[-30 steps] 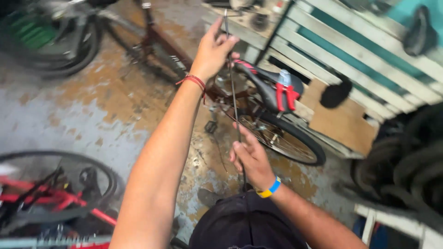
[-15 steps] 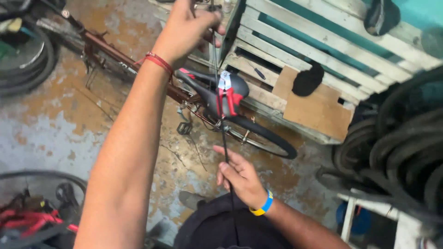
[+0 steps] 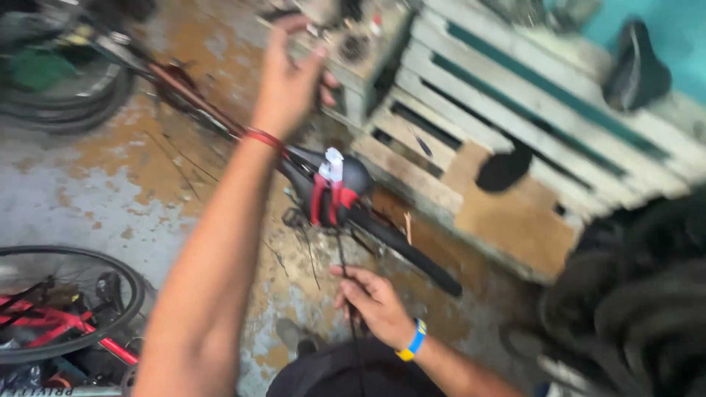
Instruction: The person works on a bicycle brake cable in a workshop, using pliers to cut the cable and then manipulating the ends by hand. They also handle a small white tube, likely containing lubricant, and continue to adjust the cable components.
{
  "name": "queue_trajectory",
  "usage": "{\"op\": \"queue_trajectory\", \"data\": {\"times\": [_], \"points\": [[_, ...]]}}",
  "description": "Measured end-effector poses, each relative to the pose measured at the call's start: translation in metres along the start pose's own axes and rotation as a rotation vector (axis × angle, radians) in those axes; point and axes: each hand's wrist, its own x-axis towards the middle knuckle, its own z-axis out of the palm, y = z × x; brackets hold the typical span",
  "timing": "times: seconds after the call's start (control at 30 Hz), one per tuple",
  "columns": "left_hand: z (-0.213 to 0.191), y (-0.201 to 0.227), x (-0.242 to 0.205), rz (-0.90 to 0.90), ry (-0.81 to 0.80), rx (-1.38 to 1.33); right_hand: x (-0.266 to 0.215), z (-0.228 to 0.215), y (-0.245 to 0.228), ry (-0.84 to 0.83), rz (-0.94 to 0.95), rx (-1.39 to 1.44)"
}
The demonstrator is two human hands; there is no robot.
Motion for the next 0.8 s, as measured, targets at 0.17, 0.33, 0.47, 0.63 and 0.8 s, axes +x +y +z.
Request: {"op": "queue_trajectory", "data": {"times": [0.17, 0.33, 0.47, 0.63, 0.8], "points": [[-0.032, 0.02, 0.007, 0.085, 0.088, -0.007, 0.004, -0.006, -0.002, -0.181, -0.027, 0.007], [-0.139, 0.005, -0.003, 0.072, 0.092, -0.026, -0.033, 0.017, 0.003, -0.357, -0.066, -0.104], [-0.206, 0.005, -0.02, 0.05, 0.204, -0.018, -0.055, 0.025, 0.038, -0.361, 0.007, 0.065], [-0.225, 0.031, -0.07, 0.058, 0.325, 0.011, -0.064, 0.05, 0.117, 0.076, 0.057, 0.316], [-0.253, 0.023, -0.12, 0.136, 0.372, 0.044, -0.06, 0.088, 0.167, 0.416, 0.115, 0.593]]}}
